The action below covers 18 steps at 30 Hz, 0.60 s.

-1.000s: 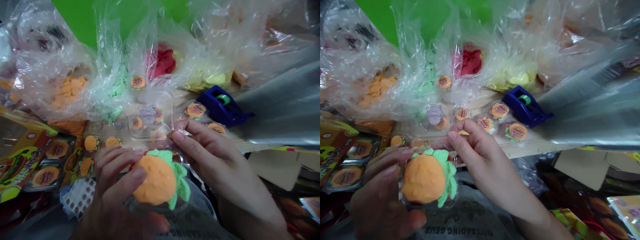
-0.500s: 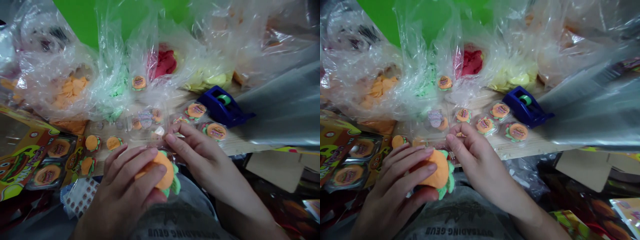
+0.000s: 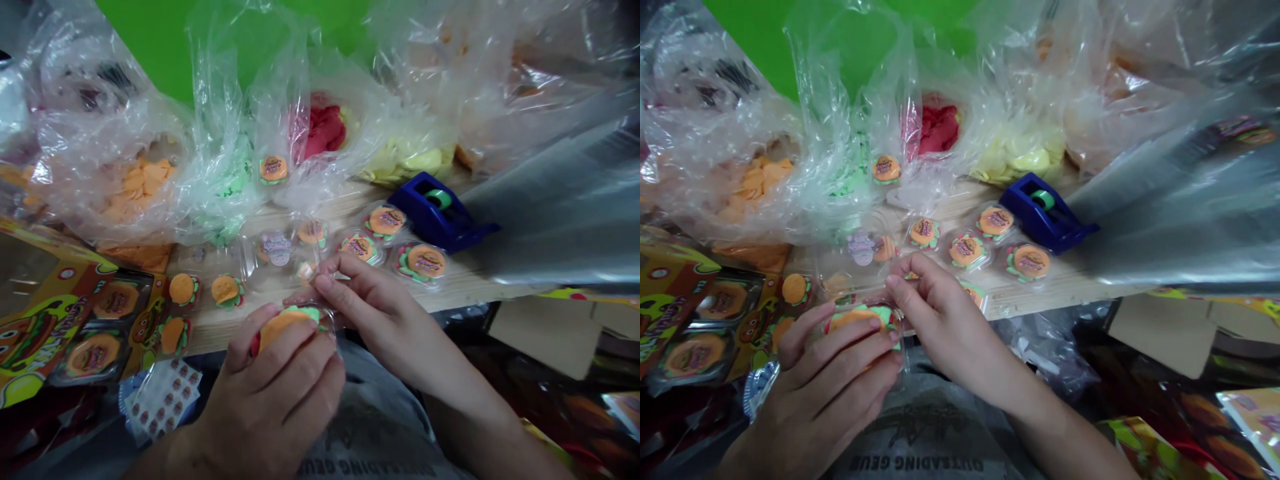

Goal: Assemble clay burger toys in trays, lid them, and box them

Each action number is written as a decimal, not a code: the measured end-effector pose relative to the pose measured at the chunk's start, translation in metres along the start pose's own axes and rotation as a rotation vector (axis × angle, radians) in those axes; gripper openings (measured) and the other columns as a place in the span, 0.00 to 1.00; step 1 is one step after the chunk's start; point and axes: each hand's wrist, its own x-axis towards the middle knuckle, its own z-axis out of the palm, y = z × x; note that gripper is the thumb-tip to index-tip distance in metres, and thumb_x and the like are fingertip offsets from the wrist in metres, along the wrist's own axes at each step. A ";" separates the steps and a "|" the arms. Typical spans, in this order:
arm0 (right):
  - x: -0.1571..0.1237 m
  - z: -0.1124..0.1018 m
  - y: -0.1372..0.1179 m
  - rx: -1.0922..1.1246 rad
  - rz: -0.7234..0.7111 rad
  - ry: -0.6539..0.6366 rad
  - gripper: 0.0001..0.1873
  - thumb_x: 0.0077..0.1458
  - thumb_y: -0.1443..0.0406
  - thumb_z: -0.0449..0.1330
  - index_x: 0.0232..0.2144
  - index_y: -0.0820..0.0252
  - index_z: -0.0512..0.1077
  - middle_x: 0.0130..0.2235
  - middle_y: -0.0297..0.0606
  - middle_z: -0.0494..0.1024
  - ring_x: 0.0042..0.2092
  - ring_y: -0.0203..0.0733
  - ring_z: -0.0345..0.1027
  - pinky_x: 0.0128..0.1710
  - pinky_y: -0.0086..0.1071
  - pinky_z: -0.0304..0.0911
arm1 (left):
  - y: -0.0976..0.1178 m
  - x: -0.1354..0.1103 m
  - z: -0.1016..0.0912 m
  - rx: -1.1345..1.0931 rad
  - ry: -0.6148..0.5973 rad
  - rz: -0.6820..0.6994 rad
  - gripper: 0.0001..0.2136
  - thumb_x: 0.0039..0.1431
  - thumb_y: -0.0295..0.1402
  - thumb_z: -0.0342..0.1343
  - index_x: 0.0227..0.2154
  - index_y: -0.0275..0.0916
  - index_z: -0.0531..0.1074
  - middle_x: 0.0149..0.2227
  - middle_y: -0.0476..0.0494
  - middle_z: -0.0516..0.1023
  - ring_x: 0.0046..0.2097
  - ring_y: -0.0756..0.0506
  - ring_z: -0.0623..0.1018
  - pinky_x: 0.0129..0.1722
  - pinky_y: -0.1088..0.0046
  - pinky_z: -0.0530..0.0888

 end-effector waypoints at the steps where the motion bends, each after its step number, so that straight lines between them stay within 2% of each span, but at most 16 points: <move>1: 0.000 0.000 0.001 0.007 0.008 0.003 0.09 0.58 0.58 0.54 0.29 0.56 0.62 0.27 0.30 0.72 0.30 0.33 0.69 0.26 0.25 0.65 | 0.000 0.000 0.001 -0.013 0.013 -0.014 0.12 0.60 0.22 0.48 0.35 0.43 0.74 0.37 0.54 0.80 0.44 0.51 0.77 0.63 0.65 0.58; 5: 0.002 -0.003 0.004 0.007 0.016 0.011 0.10 0.58 0.59 0.55 0.29 0.57 0.62 0.27 0.30 0.73 0.30 0.32 0.68 0.28 0.25 0.64 | 0.002 0.003 0.005 -0.062 -0.016 -0.024 0.05 0.58 0.27 0.53 0.33 0.41 0.74 0.37 0.54 0.81 0.46 0.52 0.77 0.66 0.66 0.50; 7: 0.002 -0.004 0.007 0.038 0.029 0.003 0.10 0.58 0.59 0.55 0.28 0.57 0.61 0.26 0.30 0.72 0.29 0.31 0.68 0.28 0.25 0.63 | 0.002 0.004 0.006 -0.056 -0.052 -0.003 0.05 0.59 0.30 0.53 0.33 0.39 0.74 0.38 0.53 0.81 0.46 0.51 0.77 0.67 0.64 0.47; 10: 0.001 -0.006 0.012 0.110 0.055 0.011 0.12 0.57 0.57 0.56 0.28 0.57 0.61 0.25 0.28 0.70 0.29 0.31 0.66 0.26 0.23 0.62 | 0.002 -0.001 0.008 -0.021 -0.070 0.033 0.07 0.59 0.28 0.52 0.36 0.38 0.75 0.40 0.53 0.80 0.49 0.49 0.75 0.67 0.61 0.44; 13: -0.002 -0.011 0.015 0.154 0.063 0.061 0.14 0.53 0.55 0.60 0.27 0.58 0.62 0.24 0.27 0.67 0.26 0.29 0.63 0.23 0.21 0.61 | 0.003 -0.015 0.013 -0.115 0.060 -0.071 0.09 0.60 0.29 0.52 0.42 0.43 0.73 0.52 0.50 0.72 0.54 0.47 0.70 0.66 0.58 0.49; 15: -0.006 -0.013 0.018 0.187 0.062 0.091 0.15 0.52 0.55 0.61 0.27 0.58 0.63 0.23 0.26 0.66 0.24 0.28 0.61 0.22 0.20 0.61 | 0.004 -0.027 0.020 -0.253 0.202 -0.203 0.15 0.60 0.36 0.52 0.50 0.46 0.68 0.61 0.47 0.61 0.59 0.44 0.65 0.64 0.56 0.53; 18: -0.010 -0.013 0.028 0.218 0.031 0.139 0.15 0.53 0.54 0.61 0.28 0.57 0.64 0.23 0.27 0.66 0.23 0.28 0.61 0.21 0.20 0.61 | 0.010 -0.045 0.035 -0.521 0.306 -0.417 0.39 0.50 0.50 0.59 0.62 0.49 0.50 0.66 0.44 0.47 0.64 0.38 0.56 0.62 0.55 0.58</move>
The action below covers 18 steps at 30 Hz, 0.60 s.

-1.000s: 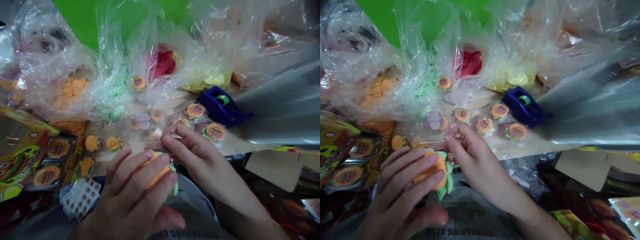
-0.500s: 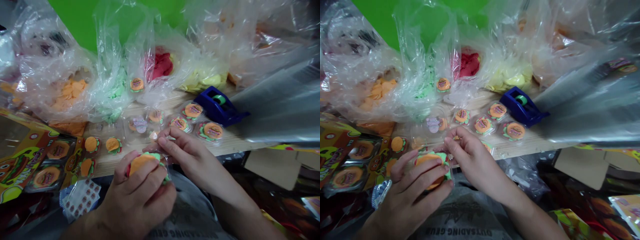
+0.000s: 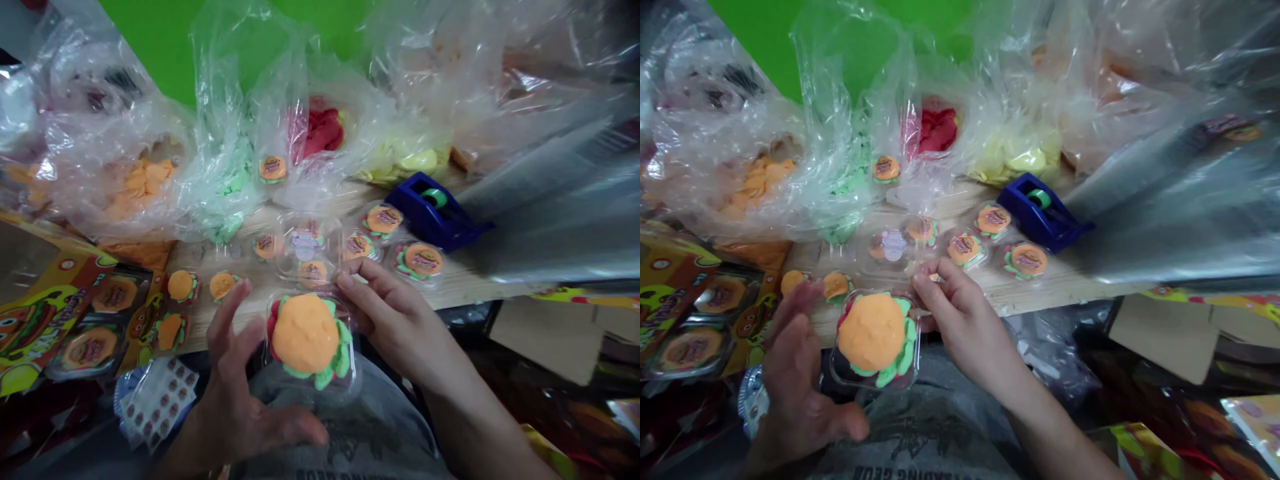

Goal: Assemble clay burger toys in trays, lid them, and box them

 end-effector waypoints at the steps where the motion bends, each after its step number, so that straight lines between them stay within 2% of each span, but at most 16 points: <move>1: -0.001 0.000 0.005 0.006 -0.011 0.017 0.14 0.53 0.54 0.60 0.28 0.57 0.64 0.24 0.27 0.67 0.24 0.29 0.62 0.21 0.20 0.61 | -0.002 -0.007 0.004 -0.103 0.006 -0.116 0.45 0.45 0.51 0.61 0.63 0.50 0.45 0.67 0.43 0.46 0.65 0.36 0.55 0.61 0.55 0.60; 3: -0.003 0.000 0.015 0.021 -0.011 0.041 0.13 0.53 0.54 0.60 0.30 0.56 0.65 0.25 0.28 0.69 0.26 0.31 0.65 0.22 0.21 0.63 | -0.003 -0.020 0.011 -0.316 -0.035 -0.372 0.49 0.43 0.49 0.64 0.64 0.55 0.40 0.67 0.42 0.46 0.64 0.35 0.56 0.59 0.56 0.64; 6: -0.004 -0.001 0.030 0.047 0.049 0.021 0.14 0.54 0.53 0.60 0.39 0.52 0.65 0.27 0.30 0.74 0.28 0.34 0.69 0.25 0.25 0.66 | -0.003 -0.037 0.017 -0.544 -0.132 -0.640 0.43 0.49 0.38 0.64 0.62 0.60 0.44 0.67 0.44 0.50 0.64 0.36 0.59 0.56 0.59 0.68; 9: -0.005 -0.005 0.041 0.002 0.103 0.019 0.25 0.52 0.50 0.60 0.49 0.49 0.63 0.31 0.33 0.78 0.31 0.38 0.73 0.26 0.27 0.67 | -0.006 -0.054 0.018 -0.627 -0.192 -0.711 0.38 0.48 0.33 0.65 0.60 0.59 0.53 0.66 0.46 0.52 0.63 0.36 0.60 0.59 0.57 0.64; 12: -0.005 -0.009 0.051 -0.075 0.091 0.060 0.29 0.50 0.49 0.60 0.51 0.51 0.62 0.31 0.35 0.79 0.32 0.40 0.74 0.26 0.28 0.68 | -0.010 -0.065 0.019 -0.704 -0.172 -0.716 0.38 0.43 0.33 0.68 0.58 0.57 0.59 0.64 0.46 0.57 0.63 0.37 0.60 0.60 0.59 0.62; 15: -0.006 -0.008 0.059 -0.096 -0.082 0.102 0.24 0.53 0.54 0.61 0.50 0.48 0.62 0.37 0.34 0.78 0.38 0.38 0.75 0.39 0.33 0.71 | -0.010 -0.065 0.023 -0.876 -0.074 -0.800 0.32 0.43 0.35 0.68 0.53 0.57 0.66 0.59 0.47 0.66 0.59 0.41 0.67 0.56 0.68 0.67; 18: -0.013 -0.003 0.066 -0.091 -0.331 0.094 0.22 0.56 0.60 0.60 0.52 0.40 0.61 0.53 0.33 0.71 0.47 0.39 0.73 0.49 0.39 0.69 | -0.006 -0.058 0.027 -1.034 0.075 -0.925 0.22 0.48 0.40 0.64 0.49 0.54 0.71 0.54 0.48 0.73 0.56 0.45 0.71 0.52 0.75 0.70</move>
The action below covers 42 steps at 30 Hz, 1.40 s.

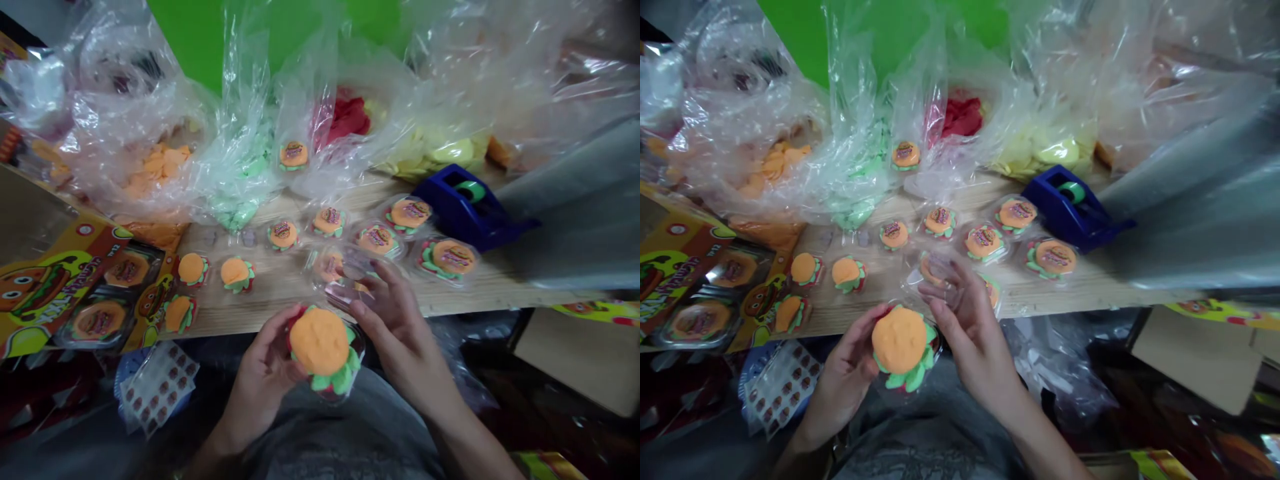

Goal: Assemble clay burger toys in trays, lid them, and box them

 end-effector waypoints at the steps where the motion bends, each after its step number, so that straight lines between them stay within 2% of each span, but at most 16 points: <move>1: -0.004 0.001 0.001 -0.013 -0.048 -0.024 0.22 0.57 0.61 0.58 0.53 0.38 0.60 0.56 0.33 0.68 0.50 0.40 0.71 0.50 0.41 0.69 | 0.000 0.001 0.003 -0.057 0.041 -0.025 0.20 0.50 0.41 0.62 0.49 0.53 0.72 0.53 0.48 0.74 0.55 0.45 0.71 0.52 0.75 0.70; 4: -0.016 -0.001 0.003 -0.137 -0.133 -0.112 0.22 0.61 0.64 0.54 0.55 0.38 0.59 0.58 0.34 0.68 0.54 0.43 0.68 0.50 0.43 0.69 | 0.001 0.000 0.010 -0.195 0.118 -0.102 0.17 0.53 0.43 0.59 0.47 0.52 0.73 0.52 0.46 0.75 0.52 0.45 0.74 0.46 0.74 0.74; 7: -0.027 -0.009 0.005 -0.267 -0.226 -0.125 0.23 0.62 0.66 0.52 0.57 0.38 0.59 0.58 0.33 0.68 0.57 0.44 0.64 0.53 0.43 0.67 | 0.004 -0.003 0.013 -0.281 0.071 -0.134 0.19 0.51 0.44 0.60 0.47 0.54 0.73 0.54 0.45 0.73 0.41 0.44 0.79 0.28 0.75 0.78; 9: -0.032 -0.013 0.005 -0.264 -0.229 -0.128 0.22 0.62 0.65 0.51 0.57 0.40 0.59 0.60 0.34 0.65 0.58 0.45 0.63 0.53 0.43 0.67 | 0.008 -0.006 0.013 -0.308 0.024 -0.119 0.21 0.48 0.42 0.64 0.48 0.54 0.72 0.54 0.45 0.72 0.35 0.48 0.78 0.24 0.77 0.76; 12: -0.038 -0.016 0.006 -0.250 -0.234 -0.144 0.23 0.64 0.66 0.49 0.58 0.39 0.57 0.61 0.33 0.63 0.58 0.43 0.63 0.55 0.43 0.65 | 0.014 -0.011 0.014 -0.283 -0.033 -0.121 0.21 0.48 0.35 0.65 0.47 0.51 0.73 0.51 0.45 0.75 0.33 0.51 0.76 0.29 0.79 0.76; 14: -0.043 -0.016 0.008 -0.325 -0.295 -0.180 0.25 0.63 0.68 0.49 0.59 0.36 0.55 0.62 0.30 0.62 0.61 0.41 0.58 0.59 0.44 0.59 | 0.014 -0.014 0.014 -0.260 -0.052 -0.161 0.18 0.51 0.34 0.63 0.47 0.48 0.74 0.47 0.44 0.77 0.34 0.51 0.76 0.31 0.78 0.77; 17: -0.047 -0.018 0.011 -0.437 -0.366 -0.288 0.28 0.61 0.69 0.52 0.60 0.37 0.52 0.64 0.30 0.56 0.65 0.41 0.47 0.62 0.45 0.52 | 0.014 -0.016 0.016 -0.261 -0.001 -0.203 0.16 0.54 0.35 0.61 0.46 0.46 0.75 0.44 0.43 0.78 0.35 0.48 0.77 0.32 0.74 0.78; 20: -0.049 -0.020 0.013 -0.504 -0.399 -0.399 0.33 0.58 0.67 0.57 0.60 0.41 0.51 0.67 0.33 0.48 0.67 0.44 0.40 0.62 0.44 0.52 | 0.016 -0.015 0.018 -0.289 0.067 -0.236 0.14 0.54 0.35 0.60 0.45 0.43 0.75 0.44 0.42 0.78 0.39 0.46 0.78 0.34 0.73 0.78; 24: -0.048 -0.023 0.018 -0.617 -0.493 -0.491 0.36 0.53 0.72 0.61 0.59 0.44 0.53 0.67 0.37 0.43 0.68 0.47 0.37 0.62 0.44 0.51 | 0.021 -0.013 0.019 -0.342 0.119 -0.285 0.13 0.59 0.35 0.55 0.46 0.40 0.74 0.45 0.40 0.78 0.37 0.47 0.78 0.30 0.74 0.78; 27: -0.047 -0.026 0.021 -0.604 -0.524 -0.502 0.35 0.54 0.74 0.59 0.58 0.43 0.54 0.67 0.37 0.44 0.67 0.47 0.39 0.61 0.45 0.53 | 0.022 -0.014 0.019 -0.358 0.107 -0.309 0.14 0.63 0.36 0.49 0.47 0.38 0.72 0.47 0.39 0.78 0.36 0.48 0.78 0.30 0.73 0.78; 30: -0.048 -0.028 0.020 -0.548 -0.487 -0.518 0.37 0.50 0.67 0.65 0.58 0.39 0.56 0.68 0.34 0.43 0.67 0.51 0.38 0.61 0.50 0.52 | 0.021 -0.016 0.018 -0.400 0.053 -0.321 0.22 0.63 0.45 0.43 0.48 0.37 0.72 0.49 0.36 0.76 0.36 0.47 0.78 0.31 0.71 0.78; 33: -0.051 -0.028 0.016 -0.477 -0.422 -0.513 0.29 0.53 0.63 0.62 0.56 0.40 0.61 0.67 0.33 0.46 0.67 0.53 0.39 0.60 0.55 0.50 | 0.019 -0.017 0.016 -0.363 0.021 -0.293 0.24 0.58 0.50 0.50 0.49 0.37 0.72 0.48 0.36 0.76 0.38 0.46 0.78 0.32 0.72 0.78; 35: -0.053 -0.026 0.012 -0.435 -0.379 -0.485 0.22 0.59 0.68 0.55 0.53 0.40 0.66 0.66 0.32 0.51 0.67 0.51 0.40 0.60 0.54 0.52 | 0.018 -0.018 0.015 -0.313 0.021 -0.260 0.21 0.55 0.45 0.57 0.50 0.40 0.71 0.49 0.38 0.76 0.40 0.45 0.78 0.32 0.72 0.78; 36: -0.053 -0.024 0.011 -0.419 -0.361 -0.464 0.23 0.59 0.71 0.53 0.52 0.40 0.67 0.66 0.30 0.51 0.67 0.49 0.40 0.60 0.52 0.52 | 0.019 -0.019 0.015 -0.297 0.018 -0.245 0.20 0.55 0.42 0.58 0.50 0.41 0.71 0.50 0.39 0.76 0.41 0.44 0.78 0.32 0.72 0.78; 39: -0.056 -0.016 0.007 -0.347 -0.327 -0.405 0.31 0.56 0.74 0.55 0.56 0.36 0.61 0.67 0.25 0.48 0.67 0.45 0.35 0.62 0.50 0.51 | 0.023 -0.020 0.016 -0.283 0.014 -0.222 0.20 0.57 0.43 0.56 0.50 0.42 0.71 0.49 0.39 0.76 0.42 0.43 0.78 0.31 0.72 0.78; 42: -0.059 -0.008 0.006 -0.250 -0.281 -0.360 0.36 0.55 0.73 0.55 0.60 0.36 0.52 0.68 0.23 0.43 0.68 0.43 0.31 0.61 0.47 0.55 | 0.028 -0.022 0.018 -0.270 0.028 -0.222 0.19 0.57 0.43 0.56 0.49 0.39 0.72 0.46 0.39 0.78 0.42 0.42 0.79 0.33 0.71 0.79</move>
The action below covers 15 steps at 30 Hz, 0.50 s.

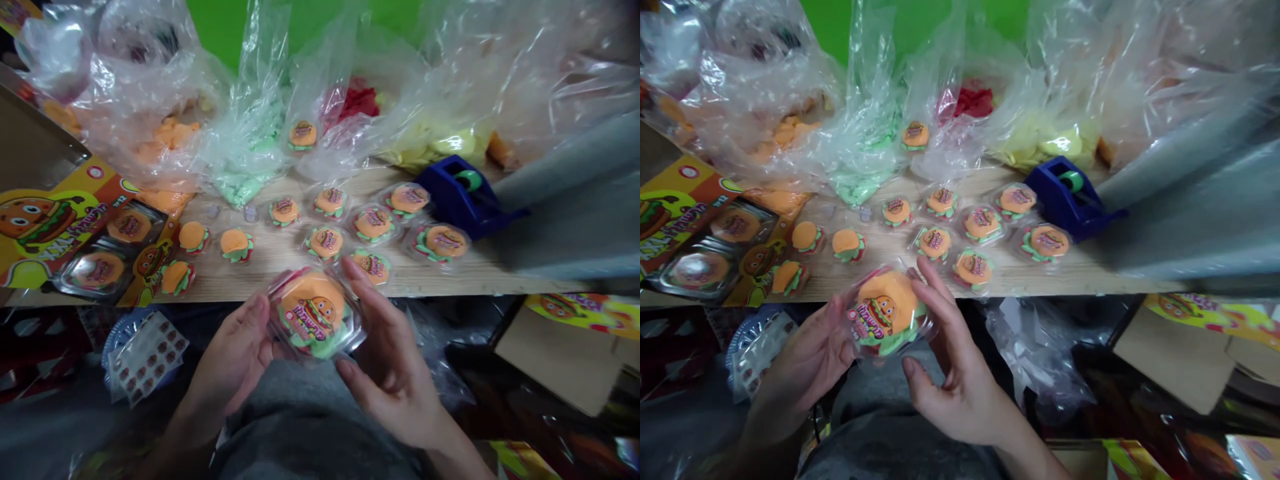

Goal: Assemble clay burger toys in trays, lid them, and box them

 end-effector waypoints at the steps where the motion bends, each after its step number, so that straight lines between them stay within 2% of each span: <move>1: 0.000 0.002 -0.001 0.022 0.014 0.014 0.37 0.55 0.72 0.55 0.61 0.36 0.51 0.68 0.23 0.42 0.68 0.44 0.31 0.60 0.46 0.56 | 0.001 -0.001 0.000 0.001 0.007 0.004 0.19 0.57 0.43 0.56 0.48 0.39 0.72 0.45 0.38 0.79 0.43 0.41 0.79 0.35 0.69 0.79; 4: 0.000 0.007 -0.004 0.067 0.026 0.066 0.37 0.57 0.69 0.56 0.62 0.37 0.48 0.68 0.24 0.41 0.68 0.45 0.33 0.60 0.46 0.56 | 0.001 -0.002 0.000 -0.007 0.037 0.028 0.18 0.59 0.41 0.54 0.50 0.39 0.71 0.49 0.40 0.77 0.51 0.39 0.75 0.46 0.63 0.76; 6: 0.001 0.009 -0.006 0.085 0.019 0.097 0.35 0.57 0.64 0.57 0.62 0.38 0.49 0.68 0.25 0.43 0.68 0.45 0.33 0.60 0.46 0.55 | -0.001 -0.002 -0.001 -0.019 0.050 0.022 0.18 0.60 0.40 0.53 0.51 0.40 0.70 0.52 0.41 0.74 0.54 0.39 0.72 0.51 0.62 0.73; 8: 0.003 0.009 -0.010 0.093 0.026 0.111 0.32 0.58 0.62 0.57 0.61 0.39 0.52 0.67 0.25 0.45 0.68 0.46 0.33 0.60 0.46 0.55 | -0.002 -0.001 -0.001 -0.022 0.054 0.005 0.18 0.62 0.40 0.50 0.52 0.41 0.69 0.54 0.42 0.73 0.56 0.40 0.71 0.52 0.62 0.72; 13: 0.003 0.010 -0.015 0.183 0.123 0.102 0.29 0.60 0.66 0.54 0.61 0.38 0.54 0.65 0.27 0.55 0.64 0.42 0.50 0.60 0.43 0.56 | -0.005 0.001 0.001 -0.011 0.040 0.056 0.16 0.64 0.39 0.47 0.52 0.45 0.70 0.56 0.45 0.71 0.56 0.40 0.71 0.50 0.63 0.74; 15: 0.001 0.010 -0.016 0.212 0.142 0.099 0.29 0.61 0.66 0.53 0.61 0.36 0.53 0.65 0.25 0.55 0.64 0.41 0.50 0.61 0.41 0.55 | -0.007 0.002 0.002 -0.012 0.026 0.059 0.16 0.63 0.39 0.47 0.51 0.46 0.70 0.57 0.46 0.70 0.57 0.39 0.70 0.51 0.63 0.74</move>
